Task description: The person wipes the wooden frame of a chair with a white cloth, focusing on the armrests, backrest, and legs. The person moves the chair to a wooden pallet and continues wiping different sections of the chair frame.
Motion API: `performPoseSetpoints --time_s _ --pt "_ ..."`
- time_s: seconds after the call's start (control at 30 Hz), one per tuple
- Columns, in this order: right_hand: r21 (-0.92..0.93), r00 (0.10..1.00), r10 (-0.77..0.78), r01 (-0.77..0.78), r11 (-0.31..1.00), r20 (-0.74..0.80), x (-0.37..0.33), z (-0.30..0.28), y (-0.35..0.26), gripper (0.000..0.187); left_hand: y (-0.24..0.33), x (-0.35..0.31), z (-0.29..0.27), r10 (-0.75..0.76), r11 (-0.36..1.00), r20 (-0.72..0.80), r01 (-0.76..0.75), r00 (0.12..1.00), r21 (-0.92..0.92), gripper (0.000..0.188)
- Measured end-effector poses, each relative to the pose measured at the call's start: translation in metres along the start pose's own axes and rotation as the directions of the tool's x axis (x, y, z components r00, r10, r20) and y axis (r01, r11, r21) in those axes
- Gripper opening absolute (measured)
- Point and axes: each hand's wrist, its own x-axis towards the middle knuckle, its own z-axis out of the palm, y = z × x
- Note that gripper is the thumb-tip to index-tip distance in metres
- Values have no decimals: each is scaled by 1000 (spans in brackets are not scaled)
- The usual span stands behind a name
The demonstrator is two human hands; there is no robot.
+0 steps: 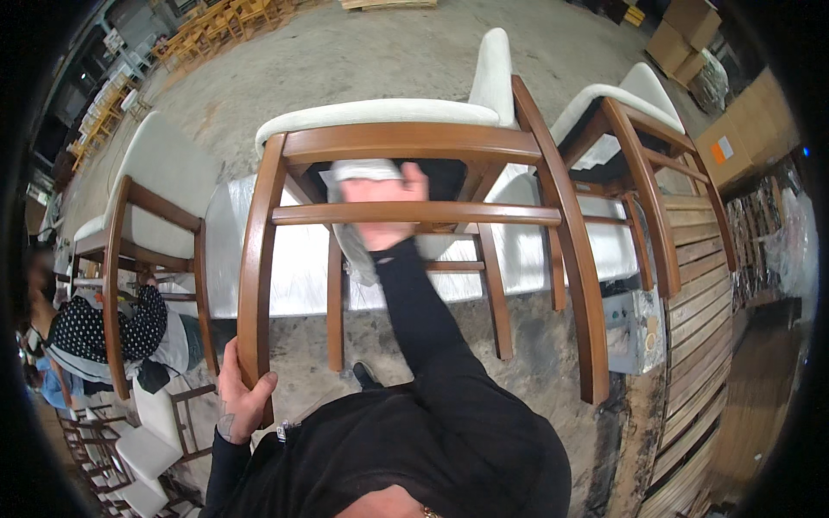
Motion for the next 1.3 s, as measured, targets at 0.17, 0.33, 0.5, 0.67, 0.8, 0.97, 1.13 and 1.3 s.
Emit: performPoseSetpoints --time_s 0.17,0.33,0.5,0.67,0.8,0.97,1.13,1.3 --pt "-136 956 -292 292 947 19 -10 0 -34 79 -5 -3 -3 -15 1000 20 15 1000 18 67" --pt "185 956 91 -40 982 -277 9 -13 49 69 -5 -1 -4 -32 998 26 31 999 46 68" --pt "19 1000 0 0 1000 -20 2 -16 -23 81 -4 1 -4 1 1000 49 -1 999 -11 68" --pt "-208 894 -419 384 899 -159 -8 -14 -42 90 -4 1 -7 -51 999 59 51 997 -2 69" --pt "133 982 147 -131 982 -114 8 -5 32 71 -4 4 -8 4 999 53 -6 999 45 69" --pt "-328 934 -151 38 944 -325 10 15 10 48 -4 4 -8 -8 999 55 6 998 35 70" --pt "-475 897 -259 64 878 -357 19 -3 24 29 -5 4 -9 -1 999 48 -1 999 41 70" --pt "-697 895 -370 99 710 -250 33 -47 105 24 -4 6 -10 2 996 61 -8 998 90 70"
